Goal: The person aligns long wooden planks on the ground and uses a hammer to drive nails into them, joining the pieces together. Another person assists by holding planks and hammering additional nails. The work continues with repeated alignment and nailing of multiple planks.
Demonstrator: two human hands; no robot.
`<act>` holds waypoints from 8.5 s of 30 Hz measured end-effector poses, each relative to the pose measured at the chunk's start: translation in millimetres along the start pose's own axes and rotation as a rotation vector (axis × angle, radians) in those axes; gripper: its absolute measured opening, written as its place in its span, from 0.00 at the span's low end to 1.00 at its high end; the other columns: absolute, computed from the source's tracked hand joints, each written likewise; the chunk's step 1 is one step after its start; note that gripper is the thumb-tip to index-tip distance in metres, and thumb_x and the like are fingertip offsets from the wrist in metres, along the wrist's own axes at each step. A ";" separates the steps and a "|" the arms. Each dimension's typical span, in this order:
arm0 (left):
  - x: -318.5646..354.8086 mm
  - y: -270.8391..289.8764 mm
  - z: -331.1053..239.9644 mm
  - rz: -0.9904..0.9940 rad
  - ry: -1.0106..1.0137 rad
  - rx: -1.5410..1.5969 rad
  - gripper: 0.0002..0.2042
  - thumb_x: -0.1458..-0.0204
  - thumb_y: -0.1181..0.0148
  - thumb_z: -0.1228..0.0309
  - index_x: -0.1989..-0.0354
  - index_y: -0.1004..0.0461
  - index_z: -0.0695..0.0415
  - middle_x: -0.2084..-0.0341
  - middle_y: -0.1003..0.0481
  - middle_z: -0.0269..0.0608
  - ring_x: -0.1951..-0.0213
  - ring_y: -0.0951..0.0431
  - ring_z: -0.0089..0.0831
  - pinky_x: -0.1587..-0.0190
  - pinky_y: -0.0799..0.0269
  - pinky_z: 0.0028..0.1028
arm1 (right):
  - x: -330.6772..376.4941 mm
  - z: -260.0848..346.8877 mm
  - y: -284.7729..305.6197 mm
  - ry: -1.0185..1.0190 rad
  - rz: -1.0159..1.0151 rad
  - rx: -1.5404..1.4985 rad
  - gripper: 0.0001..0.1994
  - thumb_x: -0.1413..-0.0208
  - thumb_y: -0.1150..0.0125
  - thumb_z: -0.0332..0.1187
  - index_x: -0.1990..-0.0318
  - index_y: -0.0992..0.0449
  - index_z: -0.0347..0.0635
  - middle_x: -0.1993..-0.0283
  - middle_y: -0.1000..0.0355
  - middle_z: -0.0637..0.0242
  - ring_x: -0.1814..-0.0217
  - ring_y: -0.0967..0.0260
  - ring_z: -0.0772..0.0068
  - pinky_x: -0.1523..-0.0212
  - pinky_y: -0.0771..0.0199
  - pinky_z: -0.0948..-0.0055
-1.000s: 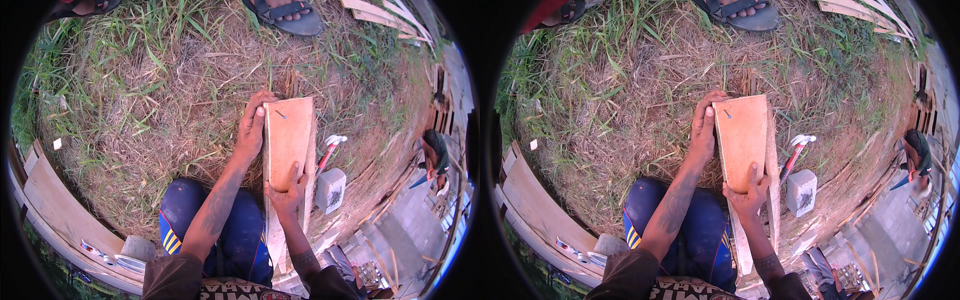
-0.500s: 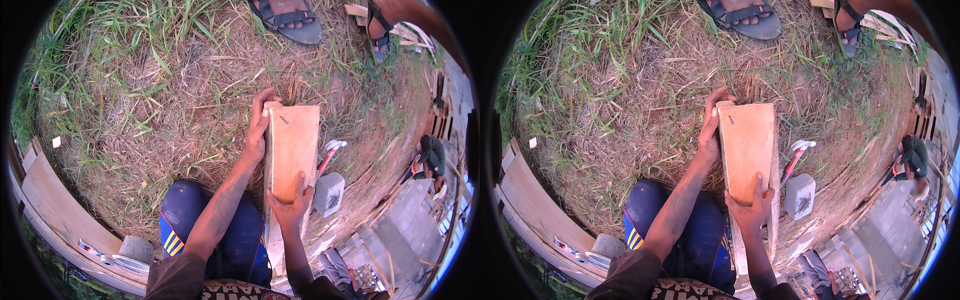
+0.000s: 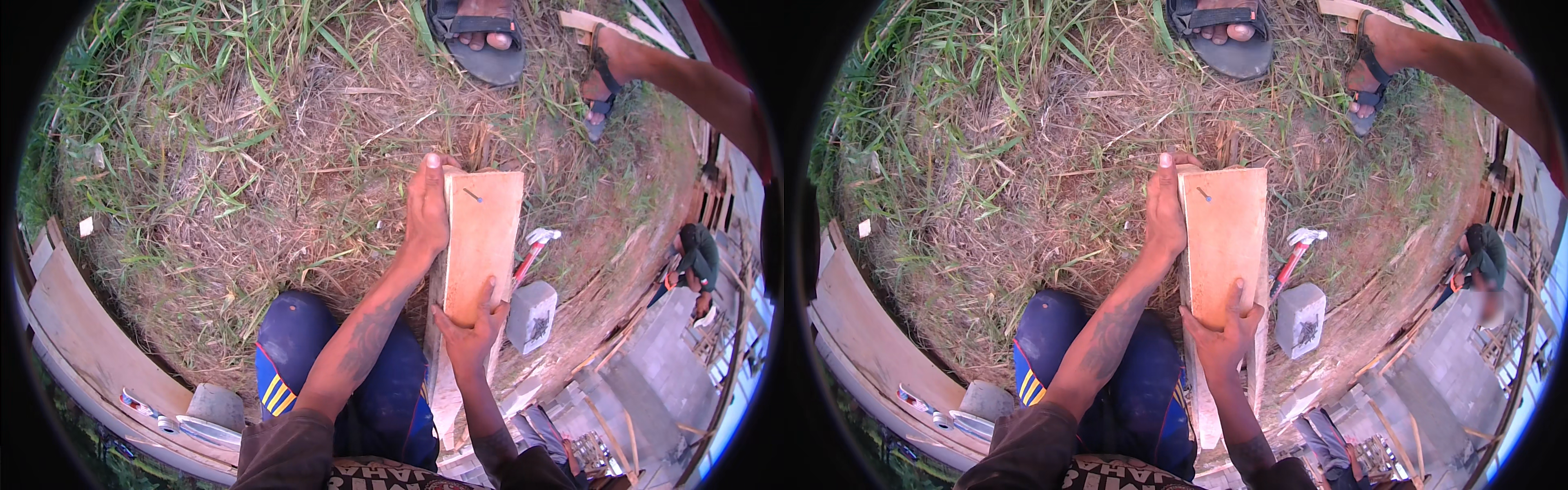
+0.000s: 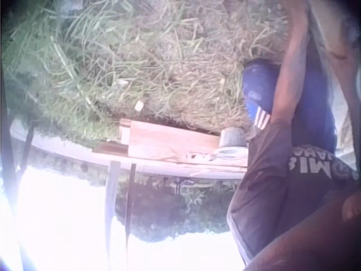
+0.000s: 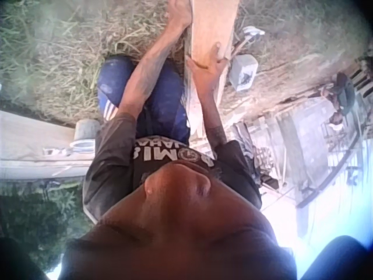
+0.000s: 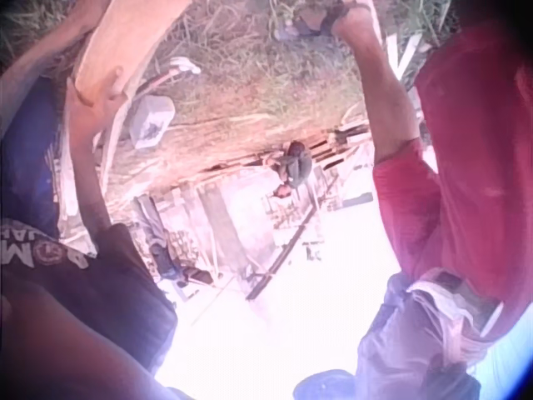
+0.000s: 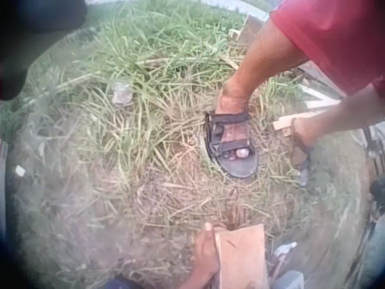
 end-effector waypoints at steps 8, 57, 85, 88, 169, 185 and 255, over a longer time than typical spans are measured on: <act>-0.6 3.0 -4.7 -0.001 -0.104 -0.066 0.33 0.27 0.64 0.41 0.56 0.26 0.62 0.72 0.25 0.44 0.67 0.27 0.33 0.59 0.31 0.37 | 7.9 -3.2 -21.8 -0.136 -0.039 0.152 0.59 0.59 0.13 0.42 0.19 0.44 0.42 0.44 0.42 0.46 0.40 0.39 0.41 0.38 0.36 0.49; 62.9 31.7 38.7 0.300 0.014 -0.219 0.33 0.34 0.35 0.65 0.28 0.47 0.65 0.41 0.27 0.54 0.42 0.23 0.37 0.45 0.21 0.33 | 14.9 2.9 -46.3 -0.028 -0.236 0.121 0.46 0.51 0.28 0.65 0.22 0.35 0.73 0.34 0.43 0.34 0.33 0.45 0.30 0.37 0.46 0.34; 125.0 49.8 14.2 0.159 0.141 -0.420 0.73 0.54 0.17 0.51 0.24 0.81 0.68 0.24 0.55 0.62 0.23 0.51 0.54 0.25 0.44 0.48 | 12.9 -2.2 -41.7 -0.083 -0.119 0.020 0.27 0.26 0.54 0.53 0.21 0.38 0.73 0.34 0.42 0.37 0.35 0.45 0.33 0.35 0.48 0.36; 161.8 64.4 21.9 -0.012 0.187 -0.508 0.78 0.59 0.15 0.47 0.23 0.82 0.68 0.24 0.60 0.64 0.21 0.61 0.56 0.22 0.55 0.53 | 6.9 -16.2 -38.7 -0.077 -0.164 0.041 0.26 0.25 0.55 0.52 0.21 0.37 0.74 0.33 0.43 0.37 0.30 0.48 0.31 0.34 0.49 0.35; 188.1 19.0 137.9 -0.192 -0.085 -0.480 0.28 0.35 0.33 0.58 0.37 0.31 0.68 0.53 0.18 0.54 0.53 0.17 0.32 0.50 0.20 0.34 | 29.2 -63.1 -30.8 -0.046 -0.062 0.115 0.35 0.25 0.61 0.56 0.17 0.51 0.52 0.14 0.66 0.40 0.13 0.70 0.31 0.21 0.71 0.26; 350.6 -24.7 85.2 0.162 0.320 -0.330 0.45 0.43 0.32 0.70 0.22 0.55 0.65 0.29 0.39 0.63 0.32 0.32 0.45 0.33 0.35 0.39 | 349.8 -263.3 -20.6 -0.438 -0.041 -0.088 0.63 0.56 0.27 0.72 0.22 0.48 0.38 0.28 0.41 0.44 0.24 0.44 0.38 0.27 0.45 0.38; 461.3 33.5 257.0 0.781 0.773 -0.564 0.49 0.35 0.34 0.54 0.19 0.66 0.54 0.23 0.51 0.60 0.23 0.46 0.54 0.25 0.42 0.53 | 573.2 -448.3 -48.1 -0.679 -0.130 0.027 0.37 0.47 0.30 0.68 0.85 0.30 0.40 0.86 0.33 0.53 0.81 0.29 0.46 0.75 0.32 0.49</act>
Point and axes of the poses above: each hand's wrist, its own x-axis away from the middle knuckle, its own y-axis out of the back of the hand, z = x × y, the point moved 6 cm from there along -x, towards the middle knuckle
